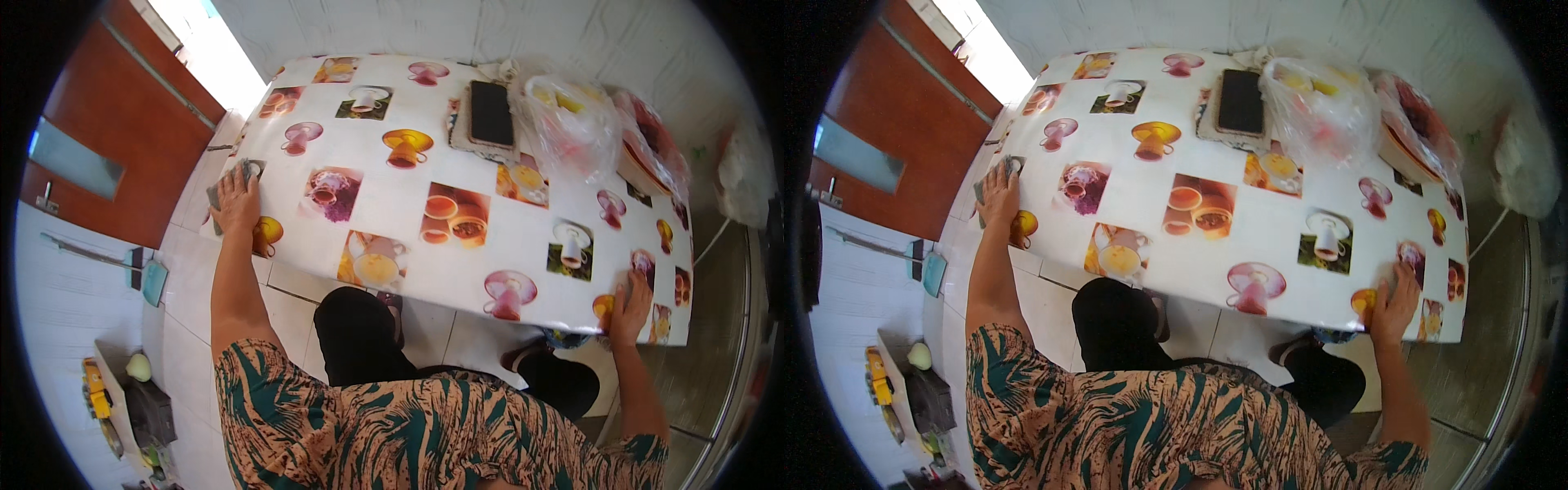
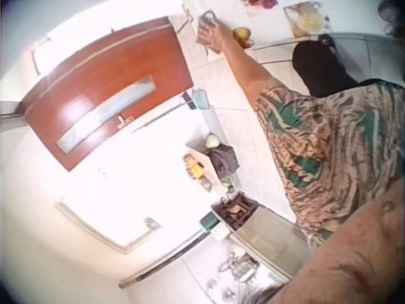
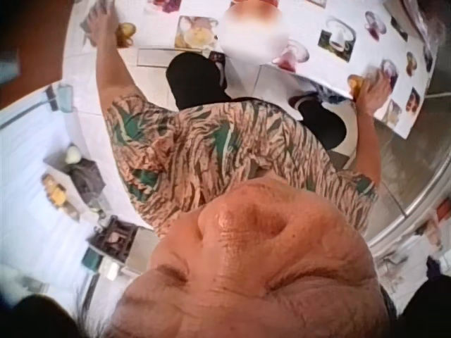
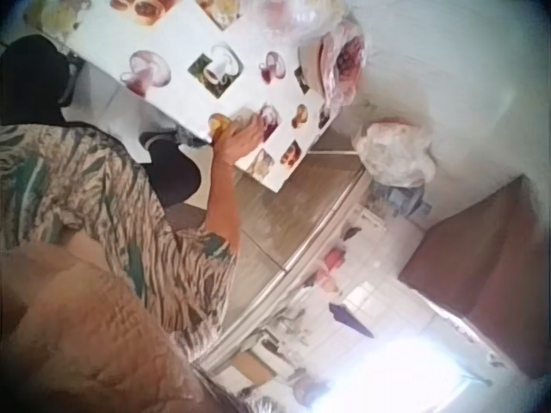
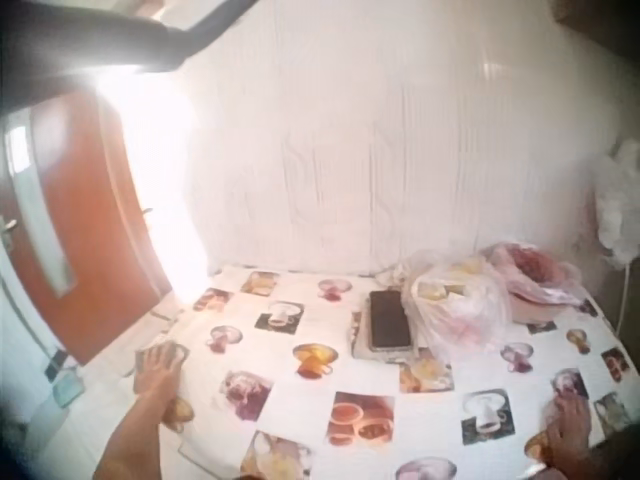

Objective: The person wipes the surface of a patterned table using a small grey cloth, moving it in circular and back-and-forth motions around objects including a phone and a bag of grapes.

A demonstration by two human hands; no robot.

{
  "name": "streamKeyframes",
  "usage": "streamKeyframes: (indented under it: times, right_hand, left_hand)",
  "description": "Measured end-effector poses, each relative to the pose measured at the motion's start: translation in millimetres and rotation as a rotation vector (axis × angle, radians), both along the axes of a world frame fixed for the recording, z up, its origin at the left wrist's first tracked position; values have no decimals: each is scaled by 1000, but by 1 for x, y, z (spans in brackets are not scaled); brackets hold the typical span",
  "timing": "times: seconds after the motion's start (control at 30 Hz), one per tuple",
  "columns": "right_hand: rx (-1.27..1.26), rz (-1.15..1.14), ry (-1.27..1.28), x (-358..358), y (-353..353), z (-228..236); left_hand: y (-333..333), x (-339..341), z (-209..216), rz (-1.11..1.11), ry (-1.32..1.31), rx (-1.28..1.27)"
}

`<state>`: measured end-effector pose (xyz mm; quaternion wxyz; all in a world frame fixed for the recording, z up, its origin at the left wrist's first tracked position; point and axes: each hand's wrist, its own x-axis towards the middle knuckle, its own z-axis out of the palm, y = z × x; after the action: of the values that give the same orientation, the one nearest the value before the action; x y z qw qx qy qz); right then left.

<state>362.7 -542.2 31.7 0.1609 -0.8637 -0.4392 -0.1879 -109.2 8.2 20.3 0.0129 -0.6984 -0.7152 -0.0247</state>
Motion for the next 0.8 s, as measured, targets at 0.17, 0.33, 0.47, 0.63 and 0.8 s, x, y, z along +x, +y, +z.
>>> streamKeyframes:
  times: [0.17,0.33,0.47,0.63,0.8]
  right_hand:
    - [23,-32,6,-4,2,6]
    - [71,-50,-45,-2,1,0]
    - [143,-52,-7,0,-1,-5]
    - [442,-14,137,10,-7,-24]
    - [477,13,535,9,-10,1]
  left_hand:
    - [-32,-20,-15,-102,16,64]
    - [-90,4,-18,-294,-6,103]
    - [-148,68,-19,-568,-30,186]
    - [-244,179,0,-940,-127,172]
    - [-324,248,5,-1127,-238,107]
